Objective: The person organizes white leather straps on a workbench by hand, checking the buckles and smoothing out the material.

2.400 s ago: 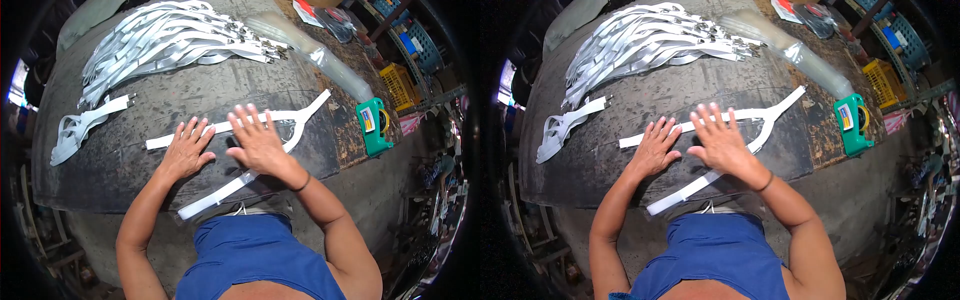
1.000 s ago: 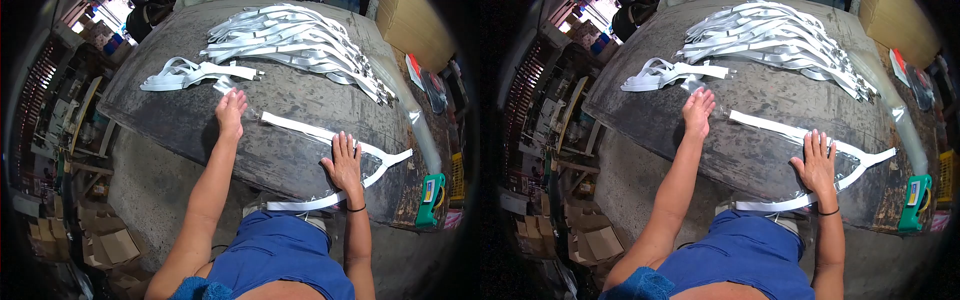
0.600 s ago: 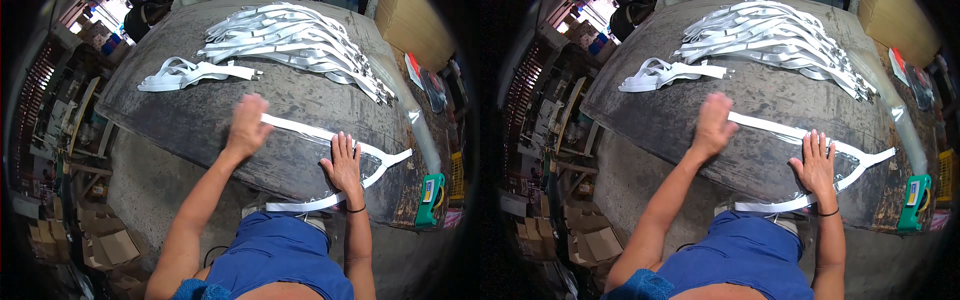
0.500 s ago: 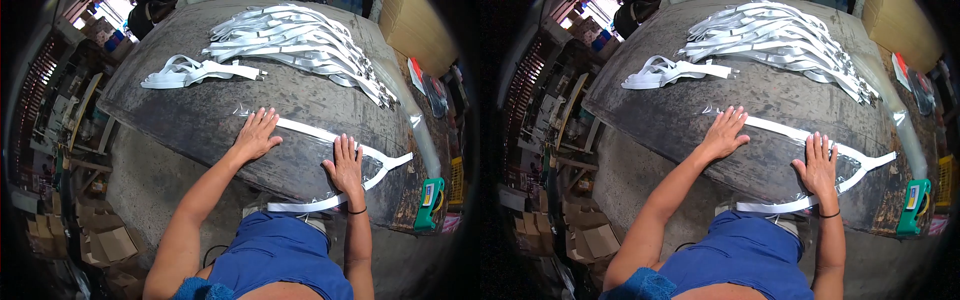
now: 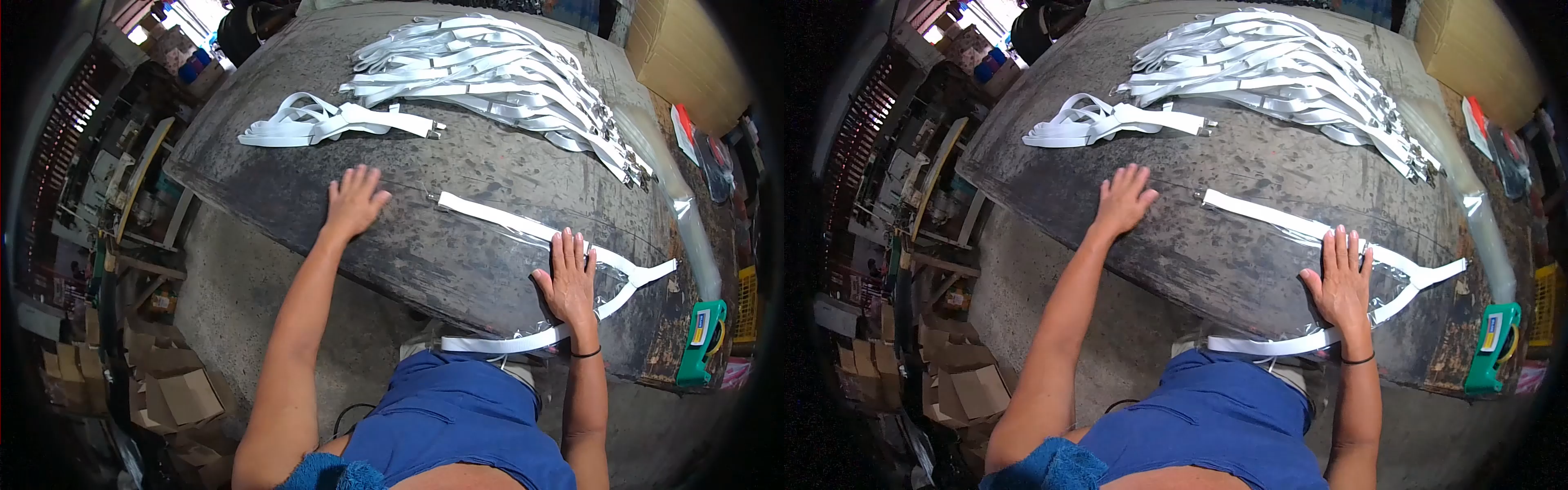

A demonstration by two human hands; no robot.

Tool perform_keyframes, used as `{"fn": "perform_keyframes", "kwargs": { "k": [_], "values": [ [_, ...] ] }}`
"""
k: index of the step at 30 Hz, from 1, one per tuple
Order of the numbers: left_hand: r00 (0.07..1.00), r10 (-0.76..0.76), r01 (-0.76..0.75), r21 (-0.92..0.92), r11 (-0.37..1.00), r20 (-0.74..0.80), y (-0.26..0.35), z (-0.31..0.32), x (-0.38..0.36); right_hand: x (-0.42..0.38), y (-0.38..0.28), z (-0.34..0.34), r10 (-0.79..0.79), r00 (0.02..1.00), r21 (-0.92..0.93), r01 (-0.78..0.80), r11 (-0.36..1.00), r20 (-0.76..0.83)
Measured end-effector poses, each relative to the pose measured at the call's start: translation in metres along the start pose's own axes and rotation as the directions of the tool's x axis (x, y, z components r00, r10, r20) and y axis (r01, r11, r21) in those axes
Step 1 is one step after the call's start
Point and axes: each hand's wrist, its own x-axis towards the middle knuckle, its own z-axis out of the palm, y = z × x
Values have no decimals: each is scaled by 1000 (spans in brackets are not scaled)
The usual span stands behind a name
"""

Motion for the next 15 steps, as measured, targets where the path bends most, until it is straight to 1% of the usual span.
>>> {"fn": "perform_keyframes", "kwargs": {
  "k": [1, 2, 3, 5, 6, 7, 8, 9, 10, 11, 13, 14, 15],
  "values": [
    [989, -81, 78, -30, 996, -127, -28, 14, 5, 0, 0, 1, -5, 1000, 5, 5, 1000, -3],
    [955, -165, 152, -69, 986, -248, -44, 20, 8, 0, 0, 2, 1, 1000, 5, -1, 1000, -7],
    [953, -170, 159, -65, 985, -251, -43, 10, 9, 0, 1, 3, 6, 1000, 4, -6, 1000, -11],
    [908, -367, 292, -322, 900, -202, -25, -27, 5, 1, 0, 3, -1, 1000, 6, 1, 1000, -15],
    [879, -474, 363, -569, 738, -54, -9, -38, 3, 1, 0, 3, -1, 1000, 4, 1, 1000, -18],
    [847, -502, 337, -907, 252, 175, 13, -32, -2, 0, 1, 3, 1, 1000, 2, -1, 1000, -21],
    [851, -428, 340, -940, 12, 303, 41, -37, -15, 0, 1, 3, 1, 1000, 0, -1, 1000, -20],
    [840, -348, 386, -909, -154, 416, 70, -43, -27, 0, 1, 3, 0, 1000, -5, -1, 1000, -23],
    [864, -252, 356, -883, -306, 436, 82, -31, -33, 0, 1, 4, 3, 1000, -10, -3, 1000, -25],
    [871, -220, 314, -843, -438, 439, 88, -23, -34, 0, 1, 4, 8, 1000, -11, -8, 1000, -24],
    [850, -264, 177, -719, -672, 456, 99, -20, -29, -1, 1, 3, -6, 999, -6, 5, 1000, -33],
    [849, -265, 176, -717, -675, 457, 101, -16, -27, -2, 0, 4, -8, 999, -9, 8, 1000, -31],
    [828, -350, 73, -703, -707, 438, 101, -9, -21, -1, 0, 5, -5, 1000, -5, 5, 1000, -31]
  ]
}}
